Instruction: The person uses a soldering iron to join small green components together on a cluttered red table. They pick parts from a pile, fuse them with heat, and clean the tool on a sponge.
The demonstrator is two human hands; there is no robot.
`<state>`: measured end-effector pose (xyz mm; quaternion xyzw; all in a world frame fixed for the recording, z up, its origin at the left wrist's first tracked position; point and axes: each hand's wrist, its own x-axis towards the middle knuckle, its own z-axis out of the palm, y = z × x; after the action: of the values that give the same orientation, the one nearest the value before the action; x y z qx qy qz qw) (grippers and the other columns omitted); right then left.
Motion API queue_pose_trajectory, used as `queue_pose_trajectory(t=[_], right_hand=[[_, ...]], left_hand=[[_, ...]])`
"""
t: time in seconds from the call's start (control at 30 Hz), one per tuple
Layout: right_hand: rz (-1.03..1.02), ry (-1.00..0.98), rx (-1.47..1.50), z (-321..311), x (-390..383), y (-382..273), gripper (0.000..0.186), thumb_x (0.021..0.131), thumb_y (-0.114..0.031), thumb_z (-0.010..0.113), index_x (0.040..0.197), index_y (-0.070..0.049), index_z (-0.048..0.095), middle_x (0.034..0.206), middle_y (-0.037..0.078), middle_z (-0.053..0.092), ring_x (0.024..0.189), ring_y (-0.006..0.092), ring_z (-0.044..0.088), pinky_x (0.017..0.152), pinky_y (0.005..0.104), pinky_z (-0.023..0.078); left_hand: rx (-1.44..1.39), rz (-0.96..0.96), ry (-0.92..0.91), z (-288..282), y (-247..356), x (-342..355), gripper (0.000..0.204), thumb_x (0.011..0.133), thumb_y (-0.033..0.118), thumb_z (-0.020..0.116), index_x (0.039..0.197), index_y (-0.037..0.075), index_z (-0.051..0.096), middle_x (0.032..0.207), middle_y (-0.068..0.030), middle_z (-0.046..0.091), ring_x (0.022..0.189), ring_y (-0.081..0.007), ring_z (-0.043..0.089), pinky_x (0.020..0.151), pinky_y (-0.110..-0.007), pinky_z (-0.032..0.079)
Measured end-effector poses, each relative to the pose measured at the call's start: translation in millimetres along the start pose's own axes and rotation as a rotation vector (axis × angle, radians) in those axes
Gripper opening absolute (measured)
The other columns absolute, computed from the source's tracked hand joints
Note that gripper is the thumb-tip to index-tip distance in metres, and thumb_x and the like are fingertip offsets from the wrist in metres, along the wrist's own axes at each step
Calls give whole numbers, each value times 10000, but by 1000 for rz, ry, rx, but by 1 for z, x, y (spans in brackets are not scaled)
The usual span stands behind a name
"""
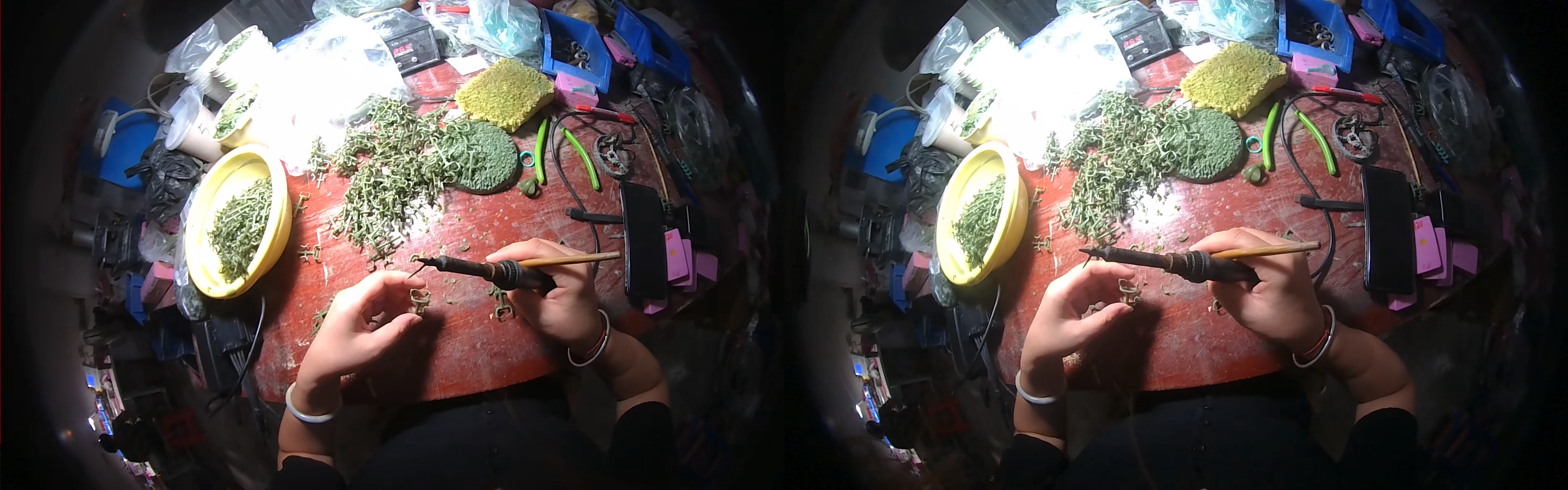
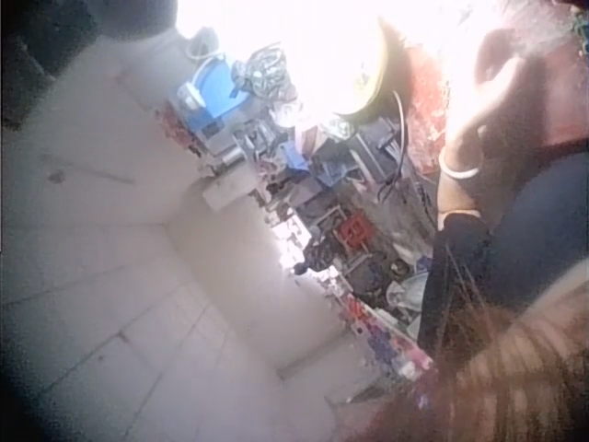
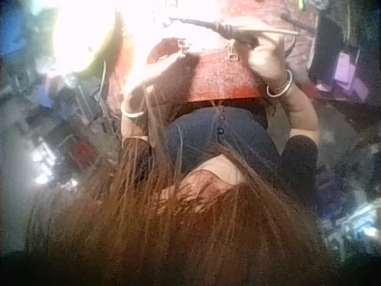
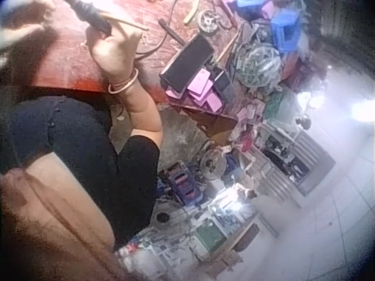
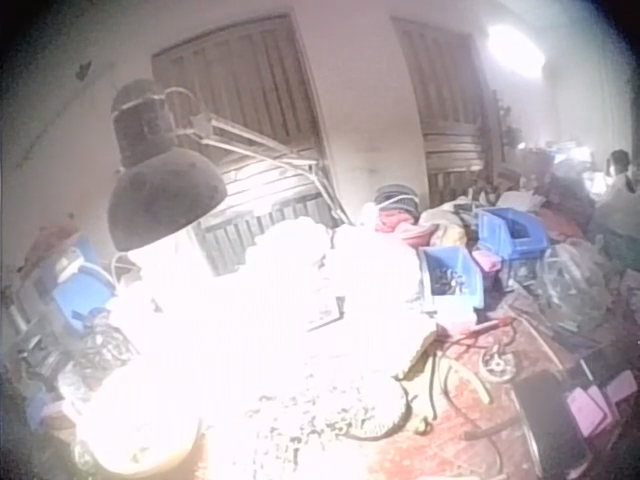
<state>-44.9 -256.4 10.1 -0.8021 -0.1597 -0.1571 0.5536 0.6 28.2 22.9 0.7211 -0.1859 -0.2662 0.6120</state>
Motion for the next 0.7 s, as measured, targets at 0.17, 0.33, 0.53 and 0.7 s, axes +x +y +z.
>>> queue_pose_trajectory(t=[0.17, 0.33, 0.53, 0.7], right_hand=[[7, 16, 2, 1, -1, 2, 345, 759, 121, 674, 1068, -19, 736, 914, 83, 732, 688, 181, 653, 588, 324, 483], [20, 0, 15, -1, 0, -1, 344, 755, 120, 682, 1070, -6, 733, 911, 92, 734, 707, 183, 675, 608, 320, 504], [24, -4, 10, -1, 0, 0, 350, 751, 113, 696, 1078, -6, 734, 909, 96, 735, 705, 186, 681, 614, 327, 513], [40, -7, -5, -2, 0, -2, 342, 752, 102, 707, 1074, -10, 736, 918, 100, 741, 717, 197, 691, 624, 333, 522]], left_hand=[[-10, -52, -82, -5, -6, 7, 367, 957, -35, 708, 1313, 5, 635, 1075, -31, 710, 1020, -70, 678, 864, -246, 560], [170, 97, -68, -5, -11, 7, 288, 918, -20, 753, 1200, 9, 702, 973, -29, 716, 909, -93, 687, 757, -264, 547], [308, 170, -221, 7, -3, 9, 265, 894, -14, 769, 1151, 33, 721, 947, -87, 694, 806, -193, 691, 710, -312, 561], [335, 171, -199, 13, -6, 10, 300, 893, -5, 764, 1182, 48, 705, 953, -96, 652, 844, -191, 695, 698, -307, 561]])
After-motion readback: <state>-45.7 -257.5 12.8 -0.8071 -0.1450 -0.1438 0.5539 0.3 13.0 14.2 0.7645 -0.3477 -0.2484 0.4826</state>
